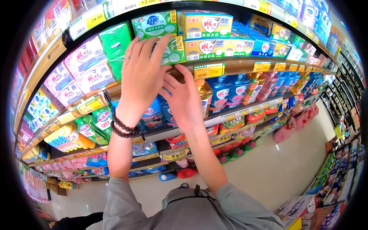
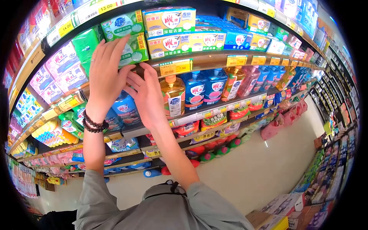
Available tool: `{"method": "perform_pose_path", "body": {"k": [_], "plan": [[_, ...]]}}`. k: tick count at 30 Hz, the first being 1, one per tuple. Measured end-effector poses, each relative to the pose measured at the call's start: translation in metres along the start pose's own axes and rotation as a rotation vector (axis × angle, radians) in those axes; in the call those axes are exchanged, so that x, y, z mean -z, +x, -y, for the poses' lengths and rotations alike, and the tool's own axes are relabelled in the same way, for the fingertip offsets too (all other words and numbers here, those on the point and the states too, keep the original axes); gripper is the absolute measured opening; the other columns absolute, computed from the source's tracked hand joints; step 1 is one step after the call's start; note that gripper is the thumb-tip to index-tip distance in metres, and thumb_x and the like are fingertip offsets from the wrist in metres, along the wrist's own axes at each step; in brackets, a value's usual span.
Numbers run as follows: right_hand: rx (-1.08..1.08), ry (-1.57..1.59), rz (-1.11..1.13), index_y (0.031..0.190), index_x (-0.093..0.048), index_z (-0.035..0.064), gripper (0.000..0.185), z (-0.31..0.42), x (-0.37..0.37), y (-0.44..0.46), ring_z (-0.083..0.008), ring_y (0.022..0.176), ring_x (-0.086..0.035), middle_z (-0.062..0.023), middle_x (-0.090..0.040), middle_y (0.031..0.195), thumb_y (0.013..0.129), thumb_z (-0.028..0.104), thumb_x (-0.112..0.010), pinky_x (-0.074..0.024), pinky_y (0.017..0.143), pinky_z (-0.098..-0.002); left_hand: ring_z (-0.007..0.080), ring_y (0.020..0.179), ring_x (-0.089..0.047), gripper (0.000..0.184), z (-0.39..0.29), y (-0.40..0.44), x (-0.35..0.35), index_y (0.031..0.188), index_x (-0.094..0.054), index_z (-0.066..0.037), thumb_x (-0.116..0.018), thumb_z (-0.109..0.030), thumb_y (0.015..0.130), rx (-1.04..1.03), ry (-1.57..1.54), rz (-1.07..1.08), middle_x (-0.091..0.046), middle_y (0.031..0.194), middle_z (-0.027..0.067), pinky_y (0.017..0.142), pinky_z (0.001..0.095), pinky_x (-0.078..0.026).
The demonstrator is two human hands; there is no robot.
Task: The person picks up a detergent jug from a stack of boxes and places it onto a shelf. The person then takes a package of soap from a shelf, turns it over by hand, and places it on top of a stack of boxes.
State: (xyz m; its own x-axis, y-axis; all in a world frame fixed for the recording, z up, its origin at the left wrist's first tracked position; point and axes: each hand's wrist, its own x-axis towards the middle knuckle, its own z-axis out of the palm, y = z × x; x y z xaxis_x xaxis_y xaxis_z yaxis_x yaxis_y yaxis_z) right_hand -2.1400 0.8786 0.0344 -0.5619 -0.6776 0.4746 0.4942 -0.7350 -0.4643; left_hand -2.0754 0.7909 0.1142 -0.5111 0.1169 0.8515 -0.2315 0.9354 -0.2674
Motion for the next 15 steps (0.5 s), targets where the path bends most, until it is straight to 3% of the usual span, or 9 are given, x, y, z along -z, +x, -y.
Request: {"method": "perform_pose_path", "body": {"k": [3, 9, 13, 15], "plan": [[0.022, 0.011, 0.015, 0.142, -0.028, 0.0085, 0.052, 0.002, -0.005, 0.001, -0.0278, 0.122, -0.049, -0.02, -0.049, 0.131, 0.102, 0.038, -0.039, -0.0387, 0.102, -0.0423, 0.029, 0.112, -0.051, 0.061, -0.006, -0.001, 0.001, 0.13, -0.051, -0.011, -0.073, -0.014, 0.074, 0.059, -0.012, -0.085, -0.057, 0.118, 0.0103, 0.104, 0.0436, -0.037], [0.086, -0.039, 0.093, 0.149, -0.012, 0.0091, 0.056, 0.006, -0.012, -0.003, -0.0229, 0.119, -0.05, -0.0173, -0.049, 0.131, 0.102, 0.02, -0.042, -0.0437, 0.096, -0.0405, 0.0315, 0.113, -0.052, 0.055, -0.016, -0.006, 0.03, 0.126, -0.055, -0.01, -0.072, -0.011, 0.074, 0.003, -0.056, -0.24, -0.058, 0.122, 0.0112, 0.103, 0.0463, -0.037], [0.183, -0.181, 0.149, 0.147, -0.019, 0.006, 0.063, 0.01, -0.011, -0.017, -0.0219, 0.122, -0.048, -0.0143, -0.045, 0.136, 0.093, 0.003, -0.052, -0.0422, 0.099, -0.04, 0.0339, 0.118, -0.053, 0.06, -0.034, -0.025, 0.065, 0.126, -0.054, -0.002, -0.076, -0.007, 0.071, 0.05, -0.169, -0.259, -0.059, 0.126, 0.0107, 0.106, 0.0481, -0.035], [0.255, -0.272, 0.248, 0.146, -0.023, 0.0047, 0.068, 0.009, -0.002, -0.026, -0.022, 0.124, -0.047, -0.0128, -0.043, 0.138, 0.087, -0.004, -0.055, -0.0408, 0.101, -0.0391, 0.0342, 0.118, -0.053, 0.069, -0.043, -0.042, 0.081, 0.133, -0.043, -0.001, -0.077, -0.01, 0.074, 0.095, -0.321, -0.207, -0.057, 0.126, 0.0184, 0.106, 0.0486, -0.036]]}}
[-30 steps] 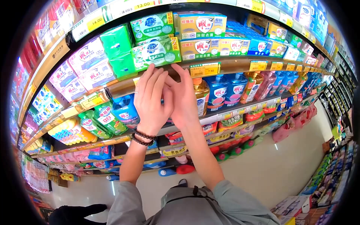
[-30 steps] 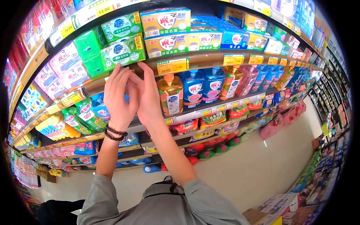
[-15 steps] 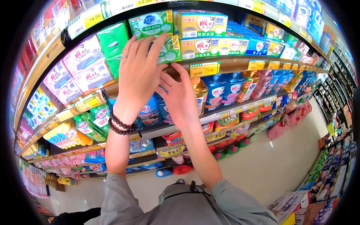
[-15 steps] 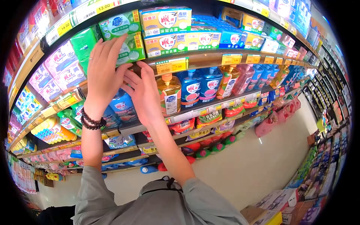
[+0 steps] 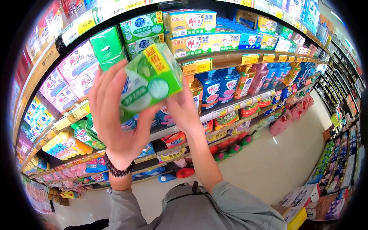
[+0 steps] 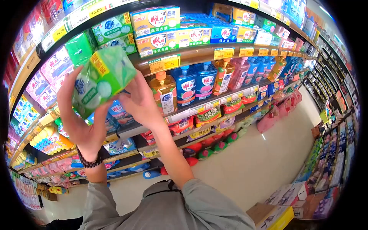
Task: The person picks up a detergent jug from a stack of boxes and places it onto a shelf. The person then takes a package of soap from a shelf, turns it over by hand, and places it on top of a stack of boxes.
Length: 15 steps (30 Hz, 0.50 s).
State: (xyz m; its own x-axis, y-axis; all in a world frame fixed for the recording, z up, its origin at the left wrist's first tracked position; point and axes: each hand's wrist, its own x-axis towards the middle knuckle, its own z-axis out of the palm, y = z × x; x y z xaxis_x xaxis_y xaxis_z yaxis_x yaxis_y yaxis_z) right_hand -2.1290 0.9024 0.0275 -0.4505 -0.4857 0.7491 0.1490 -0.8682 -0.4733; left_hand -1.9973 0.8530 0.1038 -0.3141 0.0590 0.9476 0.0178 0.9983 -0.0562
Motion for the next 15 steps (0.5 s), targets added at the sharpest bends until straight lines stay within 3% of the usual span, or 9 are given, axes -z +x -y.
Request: {"method": "perform_pose_path", "body": {"k": [2, 3, 4, 5, 7, 10, 12, 13, 15], "plan": [[-0.053, -0.02, 0.031, 0.145, -0.027, 0.0039, 0.078, 0.013, 0.007, -0.015, -0.0218, 0.129, -0.043, -0.012, -0.041, 0.141, 0.076, -0.011, -0.059, -0.0368, 0.104, -0.037, 0.0348, 0.117, -0.054, 0.073, 0.001, -0.019, 0.002, 0.136, -0.036, 0.0, -0.076, -0.014, 0.077, 0.068, -0.327, -0.052, -0.056, 0.126, 0.0237, 0.104, 0.0484, -0.037], [-0.02, -0.064, 0.079, 0.145, -0.027, 0.0037, 0.081, 0.017, 0.012, -0.022, -0.0216, 0.13, -0.042, -0.0122, -0.041, 0.142, 0.073, -0.012, -0.06, -0.0356, 0.105, -0.0368, 0.0369, 0.107, -0.056, 0.071, 0.002, -0.024, -0.001, 0.13, -0.045, 0.0, -0.079, -0.027, 0.074, 0.066, -0.392, -0.126, -0.059, 0.118, 0.0252, 0.095, 0.0455, -0.041], [0.012, -0.105, 0.13, 0.145, -0.027, 0.0035, 0.083, 0.021, 0.014, -0.029, -0.0215, 0.131, -0.041, -0.0124, -0.041, 0.142, 0.071, -0.013, -0.061, -0.0344, 0.106, -0.0366, 0.0369, 0.106, -0.057, 0.069, 0.002, -0.029, -0.003, 0.13, -0.045, 0.001, -0.077, -0.028, 0.076, 0.038, -0.435, -0.147, -0.06, 0.117, 0.0257, 0.094, 0.0453, -0.041], [-0.009, -0.111, 0.044, 0.145, -0.028, 0.0025, 0.094, 0.024, 0.013, -0.036, -0.0217, 0.131, -0.041, -0.0115, -0.043, 0.141, 0.061, -0.009, -0.069, -0.0336, 0.107, -0.0363, 0.0369, 0.104, -0.058, 0.067, 0.001, -0.035, -0.006, 0.129, -0.046, 0.001, -0.076, -0.029, 0.077, 0.012, -0.475, -0.169, -0.06, 0.116, 0.0261, 0.094, 0.0451, -0.042], [-0.14, -0.017, -0.054, 0.145, -0.029, 0.0022, 0.1, 0.02, 0.014, -0.055, -0.022, 0.131, -0.041, -0.0108, -0.044, 0.14, 0.056, -0.004, -0.073, -0.0333, 0.107, -0.0363, 0.0352, 0.099, -0.06, 0.058, -0.003, -0.038, -0.002, 0.123, -0.051, 0.003, -0.074, -0.027, 0.079, 0.021, -0.512, -0.131, -0.062, 0.112, 0.0255, 0.089, 0.042, -0.045], [-0.248, 0.067, -0.144, 0.144, -0.03, 0.0009, 0.111, 0.023, 0.008, -0.072, -0.022, 0.128, -0.044, -0.01, -0.047, 0.136, 0.047, 0.002, -0.083, -0.0344, 0.107, -0.0362, 0.0313, 0.093, -0.064, 0.044, -0.009, -0.037, 0.008, 0.114, -0.058, 0.005, -0.07, -0.023, 0.082, 0.206, -0.581, -0.041, -0.065, 0.106, 0.0237, 0.084, 0.0367, -0.049], [-0.171, -0.06, -0.087, 0.143, -0.031, -0.0003, 0.11, 0.03, 0.0, -0.071, -0.022, 0.126, -0.046, -0.0101, -0.048, 0.134, 0.047, 0.002, -0.084, -0.0349, 0.106, -0.0362, 0.0268, 0.093, -0.065, 0.034, -0.01, -0.036, 0.011, 0.108, -0.062, 0.007, -0.064, -0.02, 0.087, 0.423, -0.687, -0.022, -0.067, 0.105, 0.0214, 0.083, 0.0325, -0.05], [-0.133, -0.075, -0.08, 0.142, -0.031, -0.0017, 0.106, 0.03, -0.002, -0.07, -0.0218, 0.123, -0.048, -0.01, -0.05, 0.132, 0.05, 0.003, -0.085, -0.0359, 0.106, -0.0363, 0.0253, 0.098, -0.064, 0.031, -0.004, -0.038, 0.007, 0.106, -0.062, 0.008, -0.054, -0.019, 0.094, 0.413, -0.717, -0.048, -0.067, 0.105, 0.0212, 0.084, 0.032, -0.05], [-0.106, -0.121, -0.148, 0.142, -0.031, -0.002, 0.103, 0.029, -0.002, -0.072, -0.0215, 0.122, -0.049, -0.0099, -0.05, 0.131, 0.054, 0.002, -0.083, -0.0364, 0.105, -0.0361, 0.0273, 0.104, -0.062, 0.036, 0.001, -0.052, -0.006, 0.103, -0.062, 0.009, -0.045, -0.022, 0.099, 0.522, -0.889, -0.188, -0.066, 0.109, 0.0214, 0.092, 0.0347, -0.046]]}}
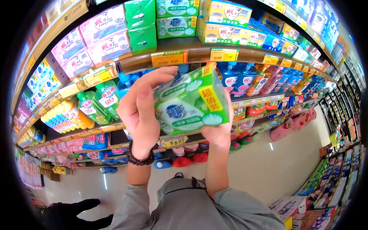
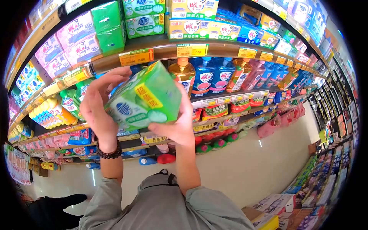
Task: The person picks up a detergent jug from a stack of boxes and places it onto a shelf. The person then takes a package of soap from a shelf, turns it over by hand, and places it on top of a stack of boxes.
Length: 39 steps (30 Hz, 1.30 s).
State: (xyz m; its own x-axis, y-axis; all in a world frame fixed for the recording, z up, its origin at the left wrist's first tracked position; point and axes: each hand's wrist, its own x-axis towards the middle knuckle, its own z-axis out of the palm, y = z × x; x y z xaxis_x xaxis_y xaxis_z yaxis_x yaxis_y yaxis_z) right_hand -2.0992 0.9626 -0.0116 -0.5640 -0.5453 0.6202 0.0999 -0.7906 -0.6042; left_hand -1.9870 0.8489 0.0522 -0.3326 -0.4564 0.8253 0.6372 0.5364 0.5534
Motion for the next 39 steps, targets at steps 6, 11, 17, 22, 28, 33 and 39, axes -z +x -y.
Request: {"method": "perform_pose_path", "body": {"k": [6, 11, 17, 22, 28, 33, 39], "plan": [[0.057, 0.121, -0.167, 0.145, -0.03, 0.0057, 0.081, -0.019, -0.001, -0.017, -0.0275, 0.127, -0.046, -0.0097, -0.046, 0.139, 0.085, 0.044, -0.07, -0.0383, 0.105, -0.0461, 0.036, 0.117, -0.053, 0.049, 0.027, -0.033, -0.011, 0.124, -0.049, 0.002, -0.042, -0.039, 0.098, -0.036, -0.183, -0.24, -0.057, 0.122, 0.0271, 0.104, 0.0468, -0.036], [-0.029, 0.215, -0.284, 0.145, -0.023, 0.0014, 0.102, -0.026, -0.011, -0.035, -0.0263, 0.126, -0.045, -0.0117, -0.044, 0.137, 0.07, 0.035, -0.084, -0.0396, 0.104, -0.0436, 0.0404, 0.125, -0.046, 0.082, 0.036, -0.06, -0.041, 0.138, -0.032, -0.002, -0.055, -0.061, 0.086, -0.111, -0.196, -0.343, -0.041, 0.138, 0.0265, 0.105, 0.0507, -0.035], [-0.221, -0.082, 0.004, 0.118, -0.043, 0.0019, 0.083, -0.013, 0.011, -0.047, -0.0159, 0.11, -0.052, -0.0099, -0.054, 0.12, 0.055, 0.02, -0.093, -0.0415, 0.094, -0.0313, 0.0316, 0.113, -0.051, 0.068, 0.03, -0.106, -0.024, 0.131, -0.037, 0.001, -0.05, -0.046, 0.084, 0.193, -0.351, -0.538, -0.044, 0.13, 0.0223, 0.098, 0.0445, -0.043], [-0.159, -0.303, 0.068, 0.133, -0.038, -0.0038, 0.084, -0.019, 0.013, -0.049, -0.0241, 0.116, -0.053, -0.0179, -0.05, 0.131, 0.064, 0.011, -0.084, -0.0404, 0.1, -0.0364, 0.0284, 0.112, -0.052, 0.066, 0.019, -0.107, -0.005, 0.129, -0.038, 0.005, -0.05, -0.042, 0.085, 0.329, -0.353, -0.503, -0.046, 0.127, 0.0218, 0.096, 0.0405, -0.044], [0.145, -0.498, -0.03, 0.125, -0.047, -0.0075, 0.048, -0.026, -0.005, -0.027, -0.0274, 0.102, -0.06, -0.0243, -0.056, 0.117, 0.087, 0.02, -0.055, -0.0479, 0.091, -0.0364, 0.0262, 0.113, -0.053, 0.068, 0.006, -0.098, 0.013, 0.132, -0.036, 0.006, -0.054, -0.041, 0.086, 0.397, -0.371, -0.285, -0.047, 0.128, 0.0203, 0.097, 0.038, -0.043], [-0.033, -0.649, 0.009, 0.118, -0.052, -0.009, 0.051, -0.017, -0.007, -0.053, -0.0248, 0.094, -0.063, -0.0236, -0.062, 0.106, 0.09, 0.033, -0.049, -0.0511, 0.086, -0.0348, 0.0249, 0.117, -0.051, 0.088, 0.011, -0.091, 0.022, 0.138, -0.032, 0.006, -0.075, -0.033, 0.072, 0.319, -0.483, -0.053, -0.048, 0.13, 0.0201, 0.1, 0.0357, -0.042], [0.045, -0.431, 0.033, 0.122, -0.045, -0.0085, 0.06, -0.03, -0.024, -0.079, -0.0261, 0.1, -0.061, -0.0238, -0.058, 0.113, 0.081, 0.032, -0.059, -0.0491, 0.089, -0.0363, 0.0269, 0.113, -0.055, 0.093, 0.02, -0.085, 0.043, 0.141, -0.03, 0.005, -0.081, -0.032, 0.072, 0.033, -0.208, 0.167, -0.051, 0.126, 0.0226, 0.097, 0.0377, -0.045]]}}
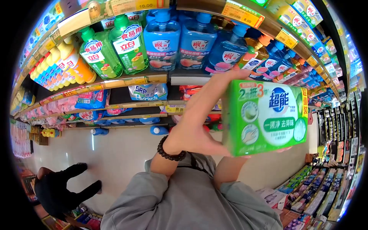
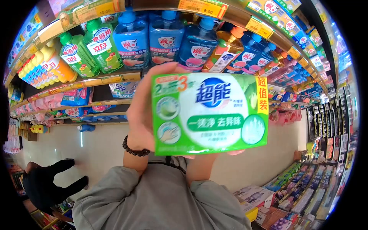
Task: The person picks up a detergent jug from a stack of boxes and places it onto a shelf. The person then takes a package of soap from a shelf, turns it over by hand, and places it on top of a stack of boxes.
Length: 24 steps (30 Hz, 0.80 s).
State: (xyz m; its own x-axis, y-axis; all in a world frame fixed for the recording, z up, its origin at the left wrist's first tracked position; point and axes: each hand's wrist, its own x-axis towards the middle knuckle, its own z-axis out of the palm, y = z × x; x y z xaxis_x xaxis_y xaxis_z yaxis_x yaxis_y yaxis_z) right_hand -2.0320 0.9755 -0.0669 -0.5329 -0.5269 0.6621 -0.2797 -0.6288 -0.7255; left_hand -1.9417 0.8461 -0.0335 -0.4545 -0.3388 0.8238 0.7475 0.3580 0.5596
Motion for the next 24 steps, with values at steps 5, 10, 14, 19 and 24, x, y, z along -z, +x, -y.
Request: {"method": "perform_pose_path", "body": {"k": [5, 10, 14, 19, 24], "plan": [[0.101, 0.147, -0.025, 0.127, -0.039, -0.008, 0.072, -0.012, 0.0, -0.001, -0.0272, 0.105, -0.058, -0.024, -0.054, 0.118, 0.073, 0.031, -0.069, -0.0475, 0.092, -0.0374, 0.0307, 0.102, -0.061, 0.077, 0.023, 0.004, -0.02, 0.137, -0.035, 0.003, -0.075, -0.028, 0.079, -0.403, -0.181, -0.296, -0.054, 0.119, 0.03, 0.086, 0.0374, -0.05], [0.197, 0.259, -0.022, 0.131, -0.034, -0.0075, 0.087, -0.02, 0.001, 0.012, -0.0283, 0.11, -0.056, -0.0242, -0.051, 0.123, 0.066, 0.03, -0.078, -0.0459, 0.094, -0.0386, 0.0301, 0.096, -0.063, 0.065, 0.023, -0.007, -0.03, 0.137, -0.032, -0.003, -0.068, -0.02, 0.086, -0.226, -0.123, -0.456, -0.055, 0.115, 0.0328, 0.082, 0.0385, -0.053], [0.259, 0.325, 0.027, 0.134, -0.029, -0.0071, 0.1, -0.03, 0.002, 0.021, -0.0291, 0.114, -0.054, -0.0244, -0.048, 0.128, 0.06, 0.029, -0.085, -0.0446, 0.096, -0.0396, 0.0288, 0.093, -0.063, 0.059, 0.021, -0.022, -0.021, 0.137, -0.029, -0.007, -0.064, -0.013, 0.09, 0.015, -0.136, -0.545, -0.055, 0.113, 0.0338, 0.081, 0.0395, -0.054], [0.28, 0.353, 0.027, 0.138, -0.023, -0.0067, 0.117, -0.03, 0.014, 0.019, -0.0302, 0.119, -0.052, -0.0246, -0.045, 0.133, 0.052, 0.028, -0.094, -0.043, 0.099, -0.0408, 0.0312, 0.104, -0.061, 0.061, 0.035, -0.026, -0.02, 0.139, -0.03, -0.008, -0.064, -0.008, 0.088, 0.199, -0.369, -0.542, -0.053, 0.12, 0.0311, 0.088, 0.0429, -0.053], [0.061, 0.31, -0.254, 0.138, -0.03, -0.003, 0.108, -0.014, 0.027, 0.008, -0.0291, 0.12, -0.05, -0.0212, -0.047, 0.132, 0.056, 0.035, -0.088, -0.041, 0.101, -0.0403, 0.0313, 0.123, -0.051, 0.109, 0.036, -0.026, -0.029, 0.141, -0.031, -0.001, -0.094, -0.024, 0.054, 0.414, -0.404, -0.33, -0.048, 0.134, 0.0247, 0.104, 0.0439, -0.042]]}}
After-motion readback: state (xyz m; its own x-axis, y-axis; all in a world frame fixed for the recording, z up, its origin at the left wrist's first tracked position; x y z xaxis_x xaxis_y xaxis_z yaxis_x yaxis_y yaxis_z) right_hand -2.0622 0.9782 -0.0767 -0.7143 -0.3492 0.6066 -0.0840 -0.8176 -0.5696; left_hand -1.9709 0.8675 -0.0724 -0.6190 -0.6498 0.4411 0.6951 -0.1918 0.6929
